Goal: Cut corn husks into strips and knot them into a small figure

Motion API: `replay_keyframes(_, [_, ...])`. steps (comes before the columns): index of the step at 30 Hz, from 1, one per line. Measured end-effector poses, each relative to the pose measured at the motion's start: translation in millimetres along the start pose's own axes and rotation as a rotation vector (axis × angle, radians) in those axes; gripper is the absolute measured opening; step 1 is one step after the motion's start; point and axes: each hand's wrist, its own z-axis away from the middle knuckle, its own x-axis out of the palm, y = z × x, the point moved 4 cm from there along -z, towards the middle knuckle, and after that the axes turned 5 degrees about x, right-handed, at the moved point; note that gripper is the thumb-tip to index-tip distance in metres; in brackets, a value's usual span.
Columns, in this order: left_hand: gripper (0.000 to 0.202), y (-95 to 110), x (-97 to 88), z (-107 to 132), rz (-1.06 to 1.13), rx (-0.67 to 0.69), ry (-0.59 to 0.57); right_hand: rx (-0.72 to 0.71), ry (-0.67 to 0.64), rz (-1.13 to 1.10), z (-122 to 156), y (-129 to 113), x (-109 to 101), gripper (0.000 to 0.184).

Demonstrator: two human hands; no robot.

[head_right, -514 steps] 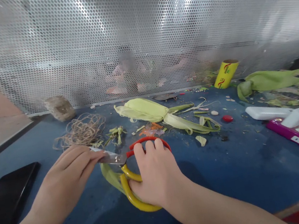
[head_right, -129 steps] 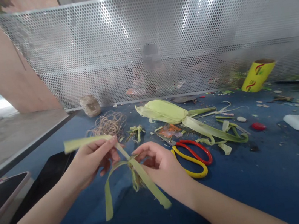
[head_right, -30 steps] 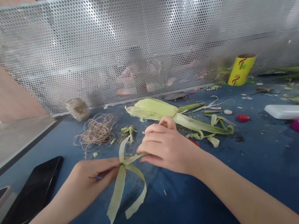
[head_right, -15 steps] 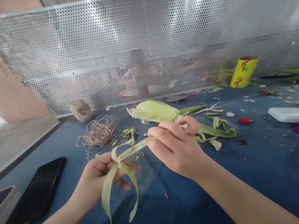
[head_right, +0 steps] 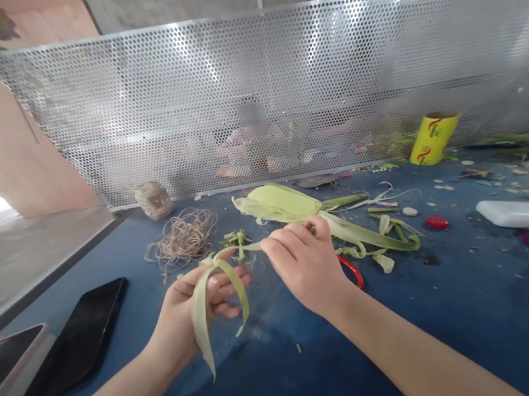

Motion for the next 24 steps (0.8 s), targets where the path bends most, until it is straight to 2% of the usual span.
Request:
replay_keyframes(4, [0.022, -6, 2.9, 0, -0.012, -0.082, -0.049, 0.054, 0.081, -0.012, -3, 4, -5, 0.013])
replay_keyframes(7, [0.027, -10, 8.2, 4, -0.024, -0.138, -0.132, 0.105, 0.066, -0.046, -4, 6, -4, 0.013])
replay_keyframes(10, [0.032, -9, 11.8, 7, -0.082, -0.135, -0.181, 0.136, 0.027, -0.078, -2, 5, 0, 0.011])
replay_keyframes(16, [0.024, 6, 6.0, 5, -0.283, 0.045, -0.105, 0.164, -0.111, -0.183, 4, -4, 8, 0.016])
replay_keyframes(19, [0.020, 13, -1.0, 3, -0.402, 0.148, -0.073, 0.166, -0.123, -0.225, 5, -5, 8, 0.020])
replay_keyframes(24, [0.020, 20, -10.5, 1, -0.686, 0.269, -0.019, -0.010, -0.069, -0.257, 5, -13, 0, 0.023])
